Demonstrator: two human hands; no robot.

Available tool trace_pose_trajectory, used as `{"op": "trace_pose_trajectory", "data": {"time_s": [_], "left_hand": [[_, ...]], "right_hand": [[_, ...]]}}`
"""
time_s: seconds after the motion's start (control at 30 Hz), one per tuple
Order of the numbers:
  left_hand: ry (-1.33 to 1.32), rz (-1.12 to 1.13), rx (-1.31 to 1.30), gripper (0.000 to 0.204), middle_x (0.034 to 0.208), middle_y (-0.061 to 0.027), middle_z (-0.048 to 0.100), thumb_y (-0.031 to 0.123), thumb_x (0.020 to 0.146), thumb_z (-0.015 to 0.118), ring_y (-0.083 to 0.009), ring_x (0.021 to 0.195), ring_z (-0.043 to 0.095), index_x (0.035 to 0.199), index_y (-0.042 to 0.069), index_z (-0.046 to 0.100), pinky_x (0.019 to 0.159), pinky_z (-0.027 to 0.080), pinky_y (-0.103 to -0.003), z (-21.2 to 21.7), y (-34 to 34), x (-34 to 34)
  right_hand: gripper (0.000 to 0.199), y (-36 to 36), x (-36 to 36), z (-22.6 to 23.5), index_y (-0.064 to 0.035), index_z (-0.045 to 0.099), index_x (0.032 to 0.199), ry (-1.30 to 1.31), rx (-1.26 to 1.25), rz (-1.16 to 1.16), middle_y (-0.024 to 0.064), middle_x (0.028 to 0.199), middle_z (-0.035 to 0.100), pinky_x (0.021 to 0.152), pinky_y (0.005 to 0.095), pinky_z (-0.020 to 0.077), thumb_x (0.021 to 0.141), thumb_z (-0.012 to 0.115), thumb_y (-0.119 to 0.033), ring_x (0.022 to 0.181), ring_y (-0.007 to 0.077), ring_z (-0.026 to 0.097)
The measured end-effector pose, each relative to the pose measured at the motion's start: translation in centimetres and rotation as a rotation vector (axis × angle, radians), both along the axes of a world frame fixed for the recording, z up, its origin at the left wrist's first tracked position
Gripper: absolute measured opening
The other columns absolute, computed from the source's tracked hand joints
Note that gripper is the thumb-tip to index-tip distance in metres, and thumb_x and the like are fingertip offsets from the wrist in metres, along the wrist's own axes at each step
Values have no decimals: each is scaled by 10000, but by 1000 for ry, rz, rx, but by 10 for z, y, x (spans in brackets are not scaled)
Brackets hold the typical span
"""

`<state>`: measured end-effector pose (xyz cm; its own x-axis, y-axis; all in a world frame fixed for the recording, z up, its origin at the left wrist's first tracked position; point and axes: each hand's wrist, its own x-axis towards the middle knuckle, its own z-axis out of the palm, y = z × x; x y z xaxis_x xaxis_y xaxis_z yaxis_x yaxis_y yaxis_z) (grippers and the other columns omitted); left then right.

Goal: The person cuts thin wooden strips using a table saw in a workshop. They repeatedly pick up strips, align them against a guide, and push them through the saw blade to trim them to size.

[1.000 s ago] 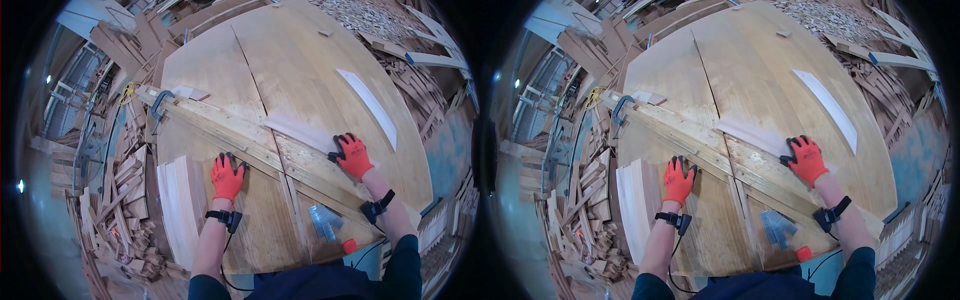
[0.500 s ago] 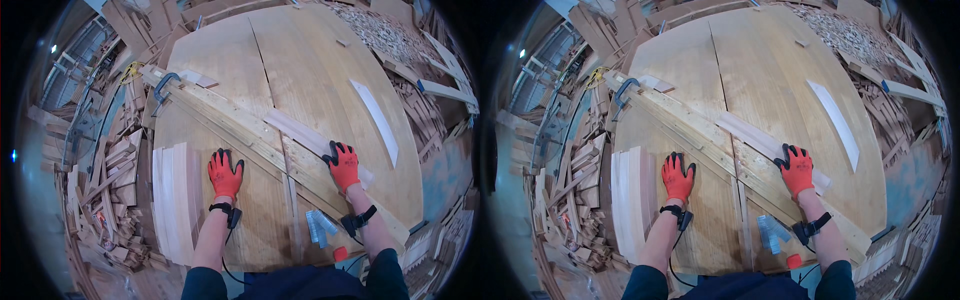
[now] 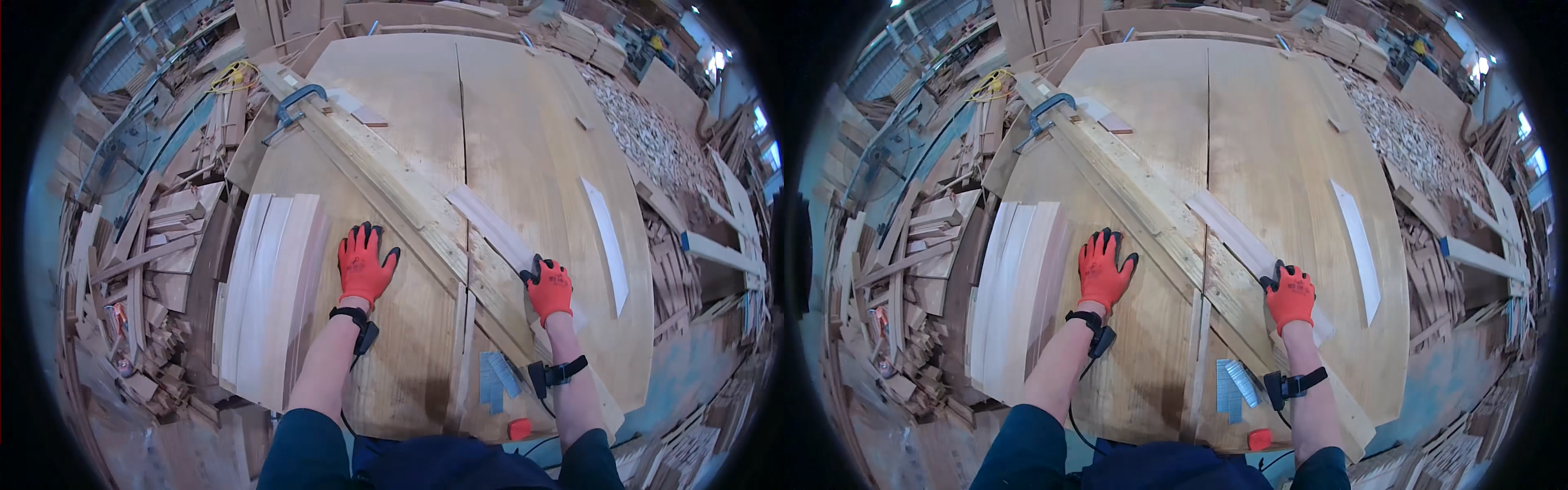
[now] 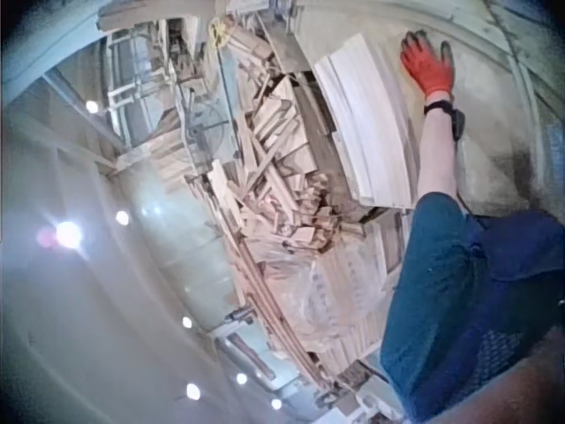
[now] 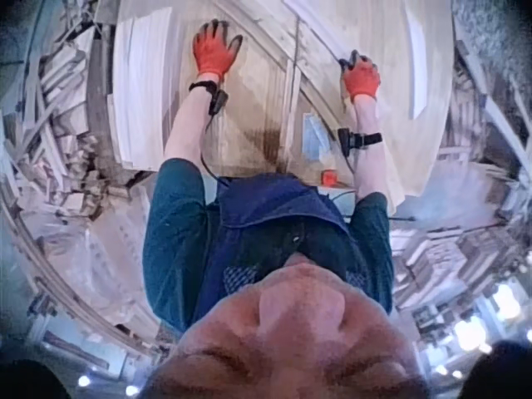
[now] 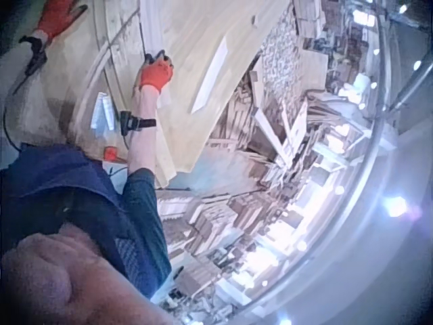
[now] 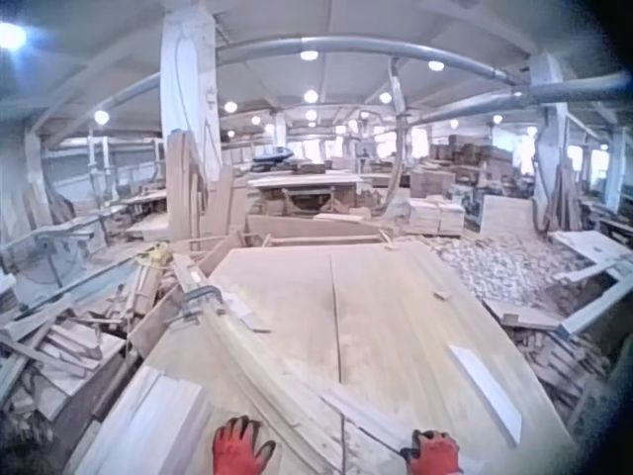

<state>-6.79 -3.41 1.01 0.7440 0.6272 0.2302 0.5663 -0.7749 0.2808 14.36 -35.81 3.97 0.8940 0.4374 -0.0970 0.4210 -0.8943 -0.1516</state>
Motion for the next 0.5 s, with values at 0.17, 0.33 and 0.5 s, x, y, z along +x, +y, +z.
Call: {"op": "trace_pose_trajectory", "data": {"time_s": [0.17,0.33,0.5], "left_hand": [[-13,3,-16,679,1532,-173,424,474,904,625,-377,1432,328,1441,80,491,1190,203,-516,3,36,54],[-27,-13,-29,668,1517,-177,431,485,909,613,-378,1414,343,1419,68,504,1181,214,-521,-1,79,102],[-30,-7,-37,665,1529,-174,418,479,916,606,-374,1421,335,1419,57,499,1180,216,-522,-4,112,156]], "right_hand": [[579,38,59,2,-137,602,1356,-9,-33,-8,122,1359,574,1020,451,453,839,751,-351,1241,326,542],[601,84,112,-8,-145,563,1399,33,-138,-56,126,1431,542,1040,447,462,864,722,-368,1285,329,534],[609,119,172,-13,-150,543,1422,40,-174,-35,133,1435,553,1061,433,458,878,704,-369,1279,324,551]]}}
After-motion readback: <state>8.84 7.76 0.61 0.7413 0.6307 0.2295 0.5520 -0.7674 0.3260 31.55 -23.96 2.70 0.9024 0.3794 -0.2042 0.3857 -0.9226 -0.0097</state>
